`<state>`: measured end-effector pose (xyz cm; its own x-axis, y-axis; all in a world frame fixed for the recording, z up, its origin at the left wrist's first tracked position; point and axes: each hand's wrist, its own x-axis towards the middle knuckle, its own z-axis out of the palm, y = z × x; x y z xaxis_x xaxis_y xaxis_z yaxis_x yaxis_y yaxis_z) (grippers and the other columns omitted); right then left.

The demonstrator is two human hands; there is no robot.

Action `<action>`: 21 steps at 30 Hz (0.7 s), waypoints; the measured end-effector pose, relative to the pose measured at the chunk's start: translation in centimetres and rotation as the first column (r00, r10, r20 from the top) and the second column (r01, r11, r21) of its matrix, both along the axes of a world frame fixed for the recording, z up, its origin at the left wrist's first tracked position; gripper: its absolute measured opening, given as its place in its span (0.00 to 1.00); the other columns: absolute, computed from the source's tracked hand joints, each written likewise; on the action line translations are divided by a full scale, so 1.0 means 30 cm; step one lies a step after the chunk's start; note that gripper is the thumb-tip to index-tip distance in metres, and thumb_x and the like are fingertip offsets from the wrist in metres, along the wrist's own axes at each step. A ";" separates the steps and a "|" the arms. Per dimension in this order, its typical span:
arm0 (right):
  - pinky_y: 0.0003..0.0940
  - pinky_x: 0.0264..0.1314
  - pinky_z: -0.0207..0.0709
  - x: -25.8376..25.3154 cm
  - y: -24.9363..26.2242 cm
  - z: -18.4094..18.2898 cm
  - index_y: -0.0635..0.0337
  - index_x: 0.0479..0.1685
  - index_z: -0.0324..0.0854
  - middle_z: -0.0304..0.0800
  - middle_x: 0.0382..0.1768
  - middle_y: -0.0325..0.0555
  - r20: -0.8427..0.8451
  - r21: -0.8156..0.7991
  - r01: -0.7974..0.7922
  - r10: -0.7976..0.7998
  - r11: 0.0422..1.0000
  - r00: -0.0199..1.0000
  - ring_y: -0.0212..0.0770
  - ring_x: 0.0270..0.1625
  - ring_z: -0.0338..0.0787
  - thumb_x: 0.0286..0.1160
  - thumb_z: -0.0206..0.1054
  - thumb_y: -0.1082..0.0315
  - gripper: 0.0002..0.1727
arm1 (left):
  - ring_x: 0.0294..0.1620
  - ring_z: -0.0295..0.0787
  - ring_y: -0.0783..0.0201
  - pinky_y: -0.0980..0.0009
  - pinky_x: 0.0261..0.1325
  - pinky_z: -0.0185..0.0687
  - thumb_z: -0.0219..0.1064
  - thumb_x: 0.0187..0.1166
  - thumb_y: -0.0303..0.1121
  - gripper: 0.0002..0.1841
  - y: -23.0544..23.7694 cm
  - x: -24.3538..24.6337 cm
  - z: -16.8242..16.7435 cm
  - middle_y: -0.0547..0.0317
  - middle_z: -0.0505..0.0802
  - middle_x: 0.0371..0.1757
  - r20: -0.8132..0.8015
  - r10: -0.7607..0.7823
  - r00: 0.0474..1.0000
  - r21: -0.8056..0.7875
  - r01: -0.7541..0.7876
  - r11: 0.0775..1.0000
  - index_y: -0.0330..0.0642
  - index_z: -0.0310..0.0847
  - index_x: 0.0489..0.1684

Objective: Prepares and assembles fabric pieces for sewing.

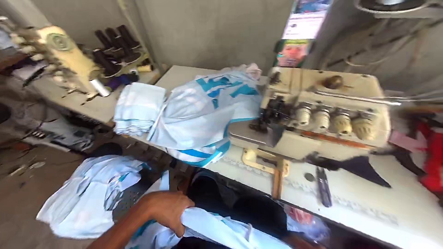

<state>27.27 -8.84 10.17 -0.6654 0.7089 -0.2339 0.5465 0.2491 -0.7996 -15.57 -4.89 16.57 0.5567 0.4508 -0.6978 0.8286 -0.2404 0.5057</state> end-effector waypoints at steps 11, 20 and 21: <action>0.59 0.59 0.85 -0.273 -0.071 -0.181 0.60 0.61 0.87 0.93 0.53 0.58 0.041 0.007 0.080 -0.080 0.997 0.996 0.57 0.54 0.93 0.57 0.84 0.63 0.27 | 0.68 0.84 0.38 0.39 0.74 0.74 0.83 0.64 0.33 0.30 -0.110 -0.236 -0.483 0.34 0.88 0.63 -0.088 0.189 0.978 -0.059 -0.194 0.979 0.32 0.80 0.67; 0.33 0.63 0.86 -0.236 0.086 -0.049 0.56 0.48 0.90 0.95 0.48 0.44 -0.271 0.577 0.360 -0.245 0.733 0.931 0.34 0.55 0.92 0.78 0.71 0.54 0.14 | 0.66 0.88 0.51 0.52 0.75 0.79 0.71 0.81 0.41 0.23 -0.006 -0.185 -0.163 0.43 0.91 0.62 0.423 0.179 0.888 0.364 -0.348 0.864 0.34 0.82 0.67; 0.30 0.59 0.86 -0.204 0.116 -0.011 0.59 0.46 0.87 0.94 0.45 0.46 -0.297 0.604 0.401 -0.272 0.689 0.915 0.33 0.52 0.92 0.81 0.69 0.57 0.14 | 0.62 0.90 0.55 0.55 0.71 0.82 0.71 0.81 0.41 0.20 0.017 -0.198 -0.128 0.47 0.93 0.57 0.512 0.130 0.849 0.453 -0.395 0.799 0.35 0.85 0.62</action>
<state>21.16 -5.35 9.83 -0.3346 0.8263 0.4531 0.5674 0.5605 -0.6032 -21.51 -4.38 12.73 0.5392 0.8419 -0.0206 0.6216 -0.3814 0.6842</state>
